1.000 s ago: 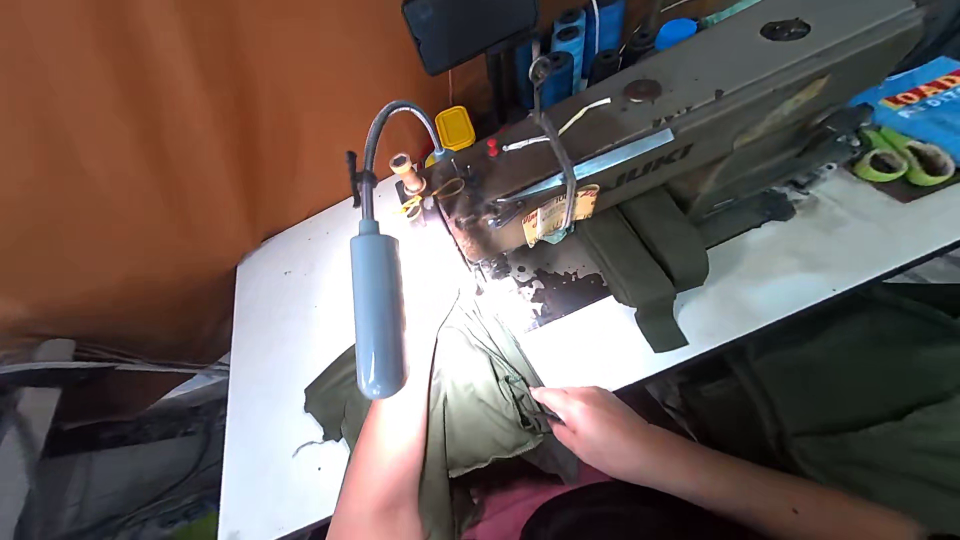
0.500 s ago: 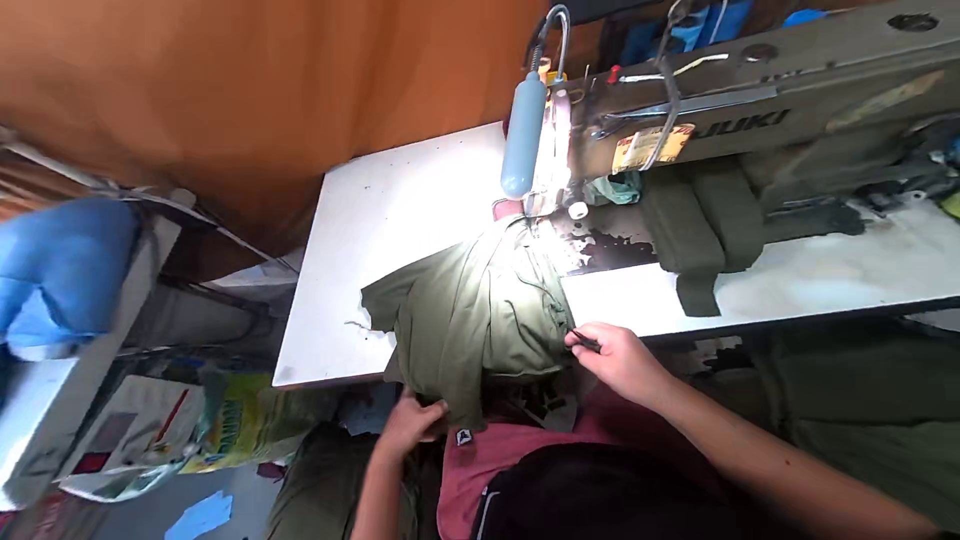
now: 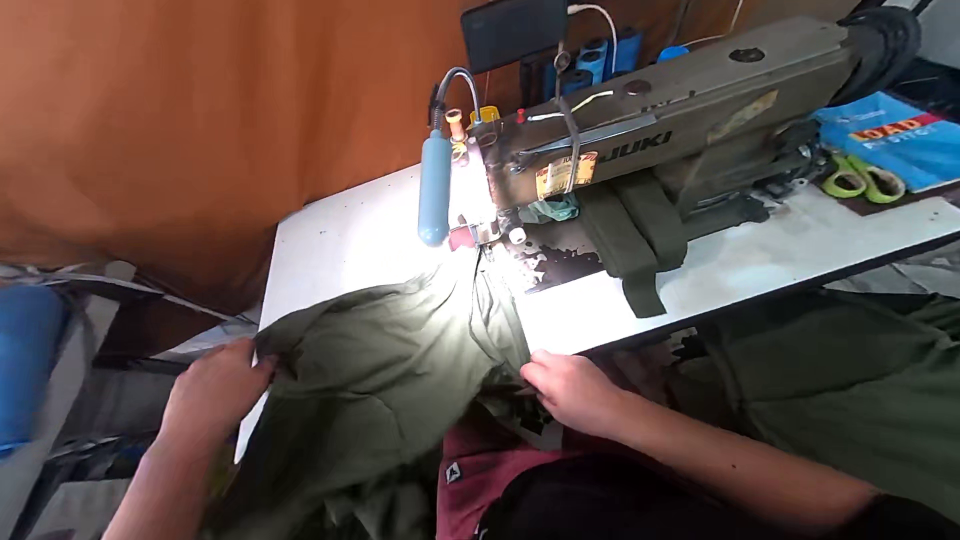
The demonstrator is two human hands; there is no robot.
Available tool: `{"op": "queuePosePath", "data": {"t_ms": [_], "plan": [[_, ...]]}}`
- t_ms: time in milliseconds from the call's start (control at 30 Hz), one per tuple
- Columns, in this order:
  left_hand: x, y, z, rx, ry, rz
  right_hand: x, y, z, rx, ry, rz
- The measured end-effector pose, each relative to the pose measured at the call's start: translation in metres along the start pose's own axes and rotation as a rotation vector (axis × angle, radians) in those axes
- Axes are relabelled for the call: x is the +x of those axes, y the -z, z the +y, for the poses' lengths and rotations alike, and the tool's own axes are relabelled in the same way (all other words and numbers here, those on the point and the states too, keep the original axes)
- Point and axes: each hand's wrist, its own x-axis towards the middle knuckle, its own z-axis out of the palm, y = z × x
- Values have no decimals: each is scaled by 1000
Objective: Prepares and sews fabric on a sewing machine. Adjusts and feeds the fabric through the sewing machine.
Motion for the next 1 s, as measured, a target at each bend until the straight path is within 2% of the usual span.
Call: {"op": "queuePosePath", "data": {"t_ms": [33, 100, 200, 267, 333, 400, 467, 533, 567, 600, 667, 733, 833, 1000], "plan": [[4, 4, 20, 63, -50, -22, 5, -3, 0, -26, 72, 36], [-5, -4, 78, -34, -232, -13, 15, -8, -3, -48, 183, 86], [-20, -56, 169, -248, -504, -13, 28, -12, -6, -67, 276, 120], [-20, -89, 218, -194, -504, -140, 31, -13, -7, -99, 316, 107], [-14, -115, 244, -140, -437, -176, 31, -11, -5, -126, 343, 96], [-10, -133, 248, -218, -394, -124, 28, -10, 0, -97, 329, 65], [-10, -142, 241, -379, -370, 22, 28, -3, 9, -2, 248, 65], [-9, -149, 234, -528, -348, 159, 36, 13, 16, 50, 45, 75], [-9, -152, 232, -596, -329, 205, 43, 24, 19, 61, -106, 12], [-8, -155, 230, -667, -296, 225, 52, 34, 23, 57, -233, -69], [-6, -157, 229, -853, -211, 189, 70, 43, 32, 36, -359, -140], [-7, -156, 229, -997, -164, 130, 82, 41, 38, 19, -404, -188], [-8, -156, 230, -1092, -148, 102, 88, 35, 41, -2, -358, -192], [-8, -163, 227, -1019, -216, 241, 90, 33, 31, -7, -302, -100]]}}
